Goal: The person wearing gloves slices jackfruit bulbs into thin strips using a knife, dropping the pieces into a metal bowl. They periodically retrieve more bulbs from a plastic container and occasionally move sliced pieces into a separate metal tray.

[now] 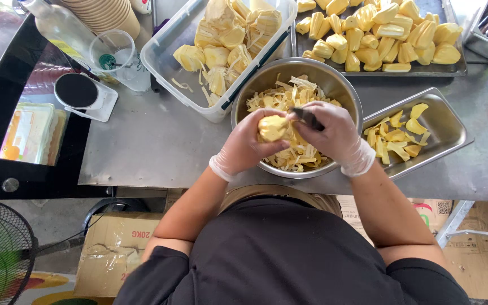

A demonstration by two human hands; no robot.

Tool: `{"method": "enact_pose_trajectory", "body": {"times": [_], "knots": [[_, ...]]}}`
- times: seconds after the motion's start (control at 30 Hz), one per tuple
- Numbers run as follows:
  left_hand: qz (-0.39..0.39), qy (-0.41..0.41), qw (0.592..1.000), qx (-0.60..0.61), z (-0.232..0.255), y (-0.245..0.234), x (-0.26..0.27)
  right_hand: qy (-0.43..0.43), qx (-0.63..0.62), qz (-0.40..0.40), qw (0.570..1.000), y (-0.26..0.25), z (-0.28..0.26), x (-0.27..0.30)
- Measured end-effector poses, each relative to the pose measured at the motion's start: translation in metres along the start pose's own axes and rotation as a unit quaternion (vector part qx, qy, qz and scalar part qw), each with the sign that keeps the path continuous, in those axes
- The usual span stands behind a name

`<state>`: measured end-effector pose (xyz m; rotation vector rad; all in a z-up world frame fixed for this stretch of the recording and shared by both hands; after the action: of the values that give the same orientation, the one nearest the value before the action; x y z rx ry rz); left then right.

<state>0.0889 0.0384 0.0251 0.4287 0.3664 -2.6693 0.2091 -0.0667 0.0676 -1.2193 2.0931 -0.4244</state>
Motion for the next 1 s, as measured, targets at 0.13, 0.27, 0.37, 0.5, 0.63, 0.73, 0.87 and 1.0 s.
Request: {"method": "enact_pose_trajectory", "body": {"times": [0.13,0.27,0.37,0.5,0.63,0.73,0.87,1.0], "knots": [[0.012,-0.015,0.975,0.222,-0.017,-0.004,0.000,0.201,-0.148,0.081,0.965,0.003,0.061,0.015],[0.011,0.000,0.943,0.334,-0.023,-0.005,0.000,0.244,-0.295,0.136,0.914,-0.019,0.086,0.028],[0.020,-0.011,0.945,0.325,-0.026,-0.006,0.000,0.191,-0.274,0.138,0.932,-0.031,0.067,0.024],[0.014,-0.023,0.941,0.337,-0.027,0.004,-0.001,0.110,-0.094,0.019,0.989,-0.004,0.010,0.017],[0.030,-0.011,0.947,0.320,-0.029,0.008,0.001,0.182,-0.030,0.000,0.983,0.031,0.008,0.020],[0.095,0.025,0.948,0.301,-0.027,-0.007,0.004,0.220,-0.077,-0.006,0.972,0.041,0.020,0.025],[0.166,0.033,0.972,0.160,-0.021,-0.038,0.004,0.217,-0.094,-0.006,0.972,0.027,0.032,0.033],[0.156,0.091,0.979,-0.090,0.010,-0.036,0.002,0.208,-0.030,0.147,0.967,-0.057,0.050,0.057]]}}
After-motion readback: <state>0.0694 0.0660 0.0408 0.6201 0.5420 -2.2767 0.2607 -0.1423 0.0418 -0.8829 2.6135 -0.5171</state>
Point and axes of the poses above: each hand's wrist, its own x-axis away from the middle knuckle, its own y-axis out of the palm, z = x × y, the point moved 10 cm from there along -x, towards the middle knuckle, and after that the axes turned 6 degrees about y, right-handed, at the moved point
